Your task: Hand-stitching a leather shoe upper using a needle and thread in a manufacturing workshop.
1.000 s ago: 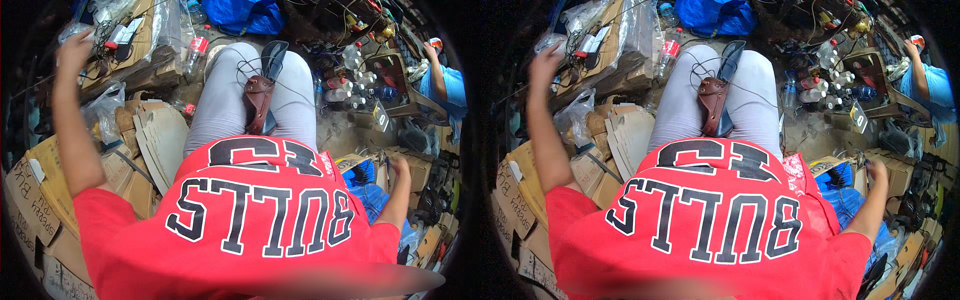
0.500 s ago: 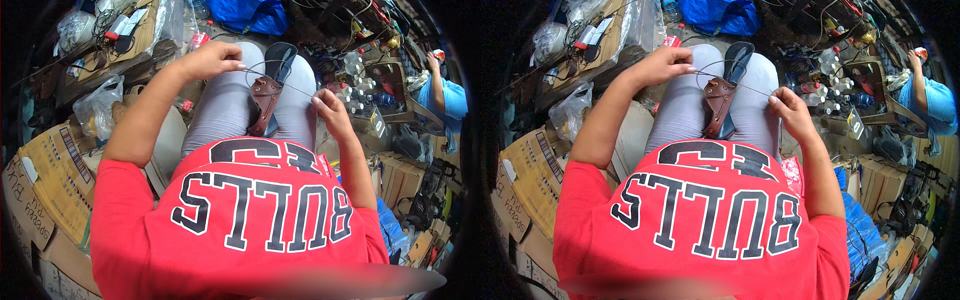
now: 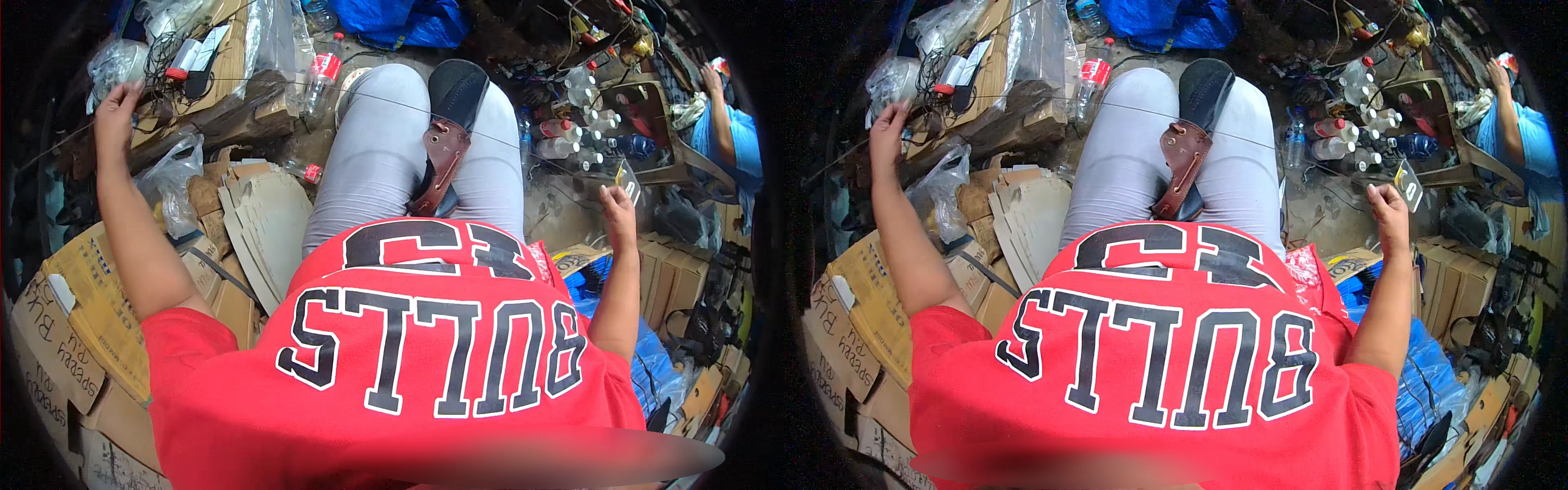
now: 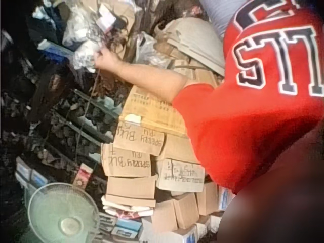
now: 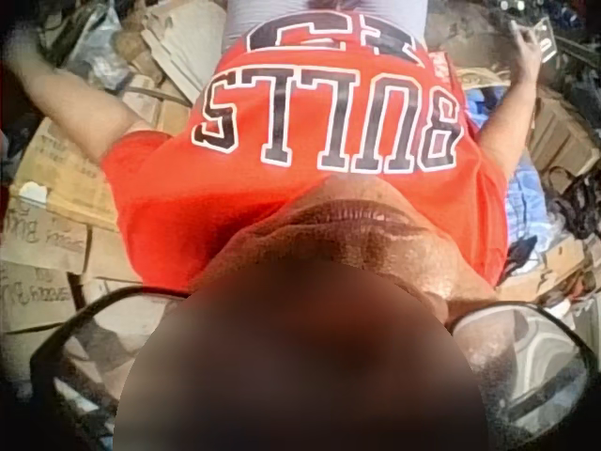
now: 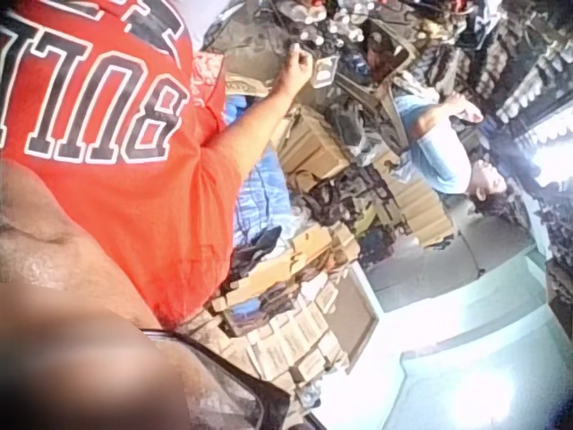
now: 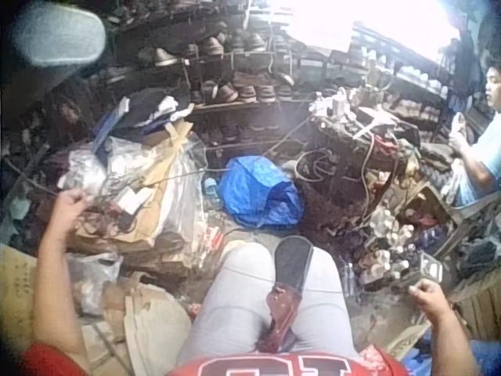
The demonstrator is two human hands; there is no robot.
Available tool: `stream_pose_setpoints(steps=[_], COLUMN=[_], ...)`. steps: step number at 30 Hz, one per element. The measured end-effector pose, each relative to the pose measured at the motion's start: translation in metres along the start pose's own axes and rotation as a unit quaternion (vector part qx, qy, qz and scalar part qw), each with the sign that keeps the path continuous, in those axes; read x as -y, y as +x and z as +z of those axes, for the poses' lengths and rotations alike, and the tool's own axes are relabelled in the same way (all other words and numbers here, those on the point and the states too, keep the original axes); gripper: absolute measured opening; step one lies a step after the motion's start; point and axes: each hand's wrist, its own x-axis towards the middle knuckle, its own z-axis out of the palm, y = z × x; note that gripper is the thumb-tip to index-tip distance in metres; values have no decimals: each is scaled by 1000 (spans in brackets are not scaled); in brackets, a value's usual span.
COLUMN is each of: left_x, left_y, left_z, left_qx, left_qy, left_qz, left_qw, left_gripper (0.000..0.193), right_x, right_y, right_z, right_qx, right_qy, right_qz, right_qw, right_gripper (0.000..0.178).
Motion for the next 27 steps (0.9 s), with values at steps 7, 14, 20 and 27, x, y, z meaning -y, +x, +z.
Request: stream_pose_setpoints(steps=[7,14,20,27], left_x=[-143,-249,-253,-242], left_y=[-65,-91,-77,-66], left_z=[159,290,313,336], left_qx=[-10,286,390,545], left_qy=[19,21,56,-21], left_qz=[368,497,458,363], left_qw=[930,819,796,756], left_gripper=[43,27,26,21], right_x=[19,99,139,134], right_y=[8,8,4,6], right_z=[17,133,176,176], right_qx=[14,110,127,148], right_qy=[-105,-16,-83,-121], right_qz=[93,-256,-322,-294], right_qw=[990,960,934,936], right_gripper=[32,14,11,15])
